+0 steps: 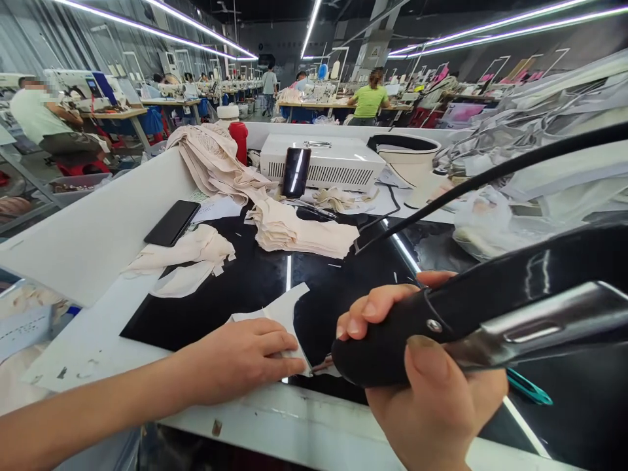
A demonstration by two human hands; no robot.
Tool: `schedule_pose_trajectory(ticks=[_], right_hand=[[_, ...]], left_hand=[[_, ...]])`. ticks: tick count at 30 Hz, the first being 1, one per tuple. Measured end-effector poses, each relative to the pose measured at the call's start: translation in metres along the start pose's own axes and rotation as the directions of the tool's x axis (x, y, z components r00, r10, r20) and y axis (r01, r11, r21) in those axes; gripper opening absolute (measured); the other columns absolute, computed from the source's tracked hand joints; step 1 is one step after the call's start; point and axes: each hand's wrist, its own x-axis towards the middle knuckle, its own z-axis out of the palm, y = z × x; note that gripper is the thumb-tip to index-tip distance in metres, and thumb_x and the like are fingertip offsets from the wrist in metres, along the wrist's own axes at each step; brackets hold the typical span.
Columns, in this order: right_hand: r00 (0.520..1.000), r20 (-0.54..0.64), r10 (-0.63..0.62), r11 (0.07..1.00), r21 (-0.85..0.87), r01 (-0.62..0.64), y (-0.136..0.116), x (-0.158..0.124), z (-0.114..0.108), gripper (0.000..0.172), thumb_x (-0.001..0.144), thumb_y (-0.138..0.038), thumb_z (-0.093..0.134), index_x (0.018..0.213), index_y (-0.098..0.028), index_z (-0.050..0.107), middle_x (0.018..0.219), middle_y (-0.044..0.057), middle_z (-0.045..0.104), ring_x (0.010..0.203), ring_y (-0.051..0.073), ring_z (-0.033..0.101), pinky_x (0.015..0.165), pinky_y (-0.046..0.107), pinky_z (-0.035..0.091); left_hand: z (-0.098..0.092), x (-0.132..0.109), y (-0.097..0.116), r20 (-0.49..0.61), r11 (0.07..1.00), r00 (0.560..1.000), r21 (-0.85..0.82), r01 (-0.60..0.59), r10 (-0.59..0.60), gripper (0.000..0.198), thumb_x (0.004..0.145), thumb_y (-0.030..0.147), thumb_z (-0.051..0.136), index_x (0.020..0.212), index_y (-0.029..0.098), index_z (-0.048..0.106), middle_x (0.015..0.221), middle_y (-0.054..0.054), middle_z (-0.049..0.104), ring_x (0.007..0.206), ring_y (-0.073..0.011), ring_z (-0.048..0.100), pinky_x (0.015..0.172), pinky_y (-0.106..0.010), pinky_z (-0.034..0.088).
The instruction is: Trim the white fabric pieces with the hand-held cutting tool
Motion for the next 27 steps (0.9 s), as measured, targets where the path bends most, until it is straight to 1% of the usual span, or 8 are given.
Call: schedule_pose_trajectory(ticks=[3,7,12,17,21,27], right_hand=[[1.000,-0.002,0.012,1.000,-0.017,-0.012,-0.005,0.001,-0.001,0.039,0.079,-0.041,0.084,0.109,-0.029,0.062,0.072,-0.005,0.065,0.055,0.016,0.061,0.049,0.032,0.055],[1.000,-0.002,0.029,0.999,-0.018,-0.029,-0.009,0.004,0.000,0.041,0.077,-0.042,0.085,0.108,-0.030,0.062,0.071,-0.005,0.065,0.054,0.017,0.061,0.048,0.032,0.054],[0.998,-0.051,0.036,0.999,-0.023,-0.037,-0.009,0.006,0.005,0.042,0.072,-0.039,0.085,0.105,-0.030,0.061,0.068,-0.006,0.063,0.052,0.017,0.061,0.047,0.032,0.053],[0.998,-0.057,0.022,0.999,-0.024,-0.024,-0.008,0.005,0.008,0.040,0.074,-0.041,0.084,0.105,-0.029,0.061,0.068,-0.006,0.065,0.051,0.016,0.061,0.046,0.031,0.053],[0.999,-0.046,0.022,0.999,-0.031,-0.023,-0.009,0.005,0.007,0.041,0.074,-0.040,0.085,0.104,-0.028,0.061,0.069,-0.006,0.064,0.052,0.017,0.063,0.046,0.031,0.054],[0.999,-0.031,0.020,0.999,-0.033,-0.021,-0.009,0.006,0.007,0.035,0.078,-0.035,0.082,0.106,-0.029,0.061,0.070,-0.006,0.066,0.052,0.016,0.062,0.048,0.032,0.055]], left_hand=[[0.000,0.000,0.003,0.005,1.000,1.000,-0.018,0.014,-0.014,0.027,0.109,0.012,0.045,0.126,0.018,0.066,0.118,-0.008,0.071,0.111,-0.0177,0.065,0.103,-0.028,0.051],[0.002,-0.004,0.007,0.004,1.000,1.000,-0.013,0.017,-0.017,0.026,0.108,0.012,0.047,0.123,0.018,0.067,0.119,-0.008,0.070,0.110,-0.0191,0.064,0.103,-0.028,0.051],[0.005,-0.009,0.012,-0.020,0.999,0.999,-0.025,0.035,-0.035,0.031,0.104,0.008,0.049,0.125,0.021,0.068,0.120,-0.009,0.068,0.112,-0.0197,0.062,0.103,-0.030,0.052],[0.004,-0.007,0.015,-0.020,0.997,0.999,-0.059,0.049,-0.050,0.036,0.100,0.005,0.051,0.126,0.022,0.068,0.118,-0.009,0.066,0.115,-0.0208,0.061,0.103,-0.032,0.052],[0.002,-0.004,0.016,-0.001,0.996,0.998,-0.052,0.068,-0.068,0.039,0.098,0.005,0.054,0.127,0.026,0.069,0.119,-0.009,0.065,0.114,-0.0209,0.061,0.102,-0.032,0.054],[0.008,-0.005,0.017,-0.016,0.994,0.995,-0.031,0.101,-0.102,0.041,0.097,0.006,0.056,0.128,0.031,0.070,0.124,-0.010,0.062,0.117,-0.0239,0.060,0.098,-0.035,0.056]])
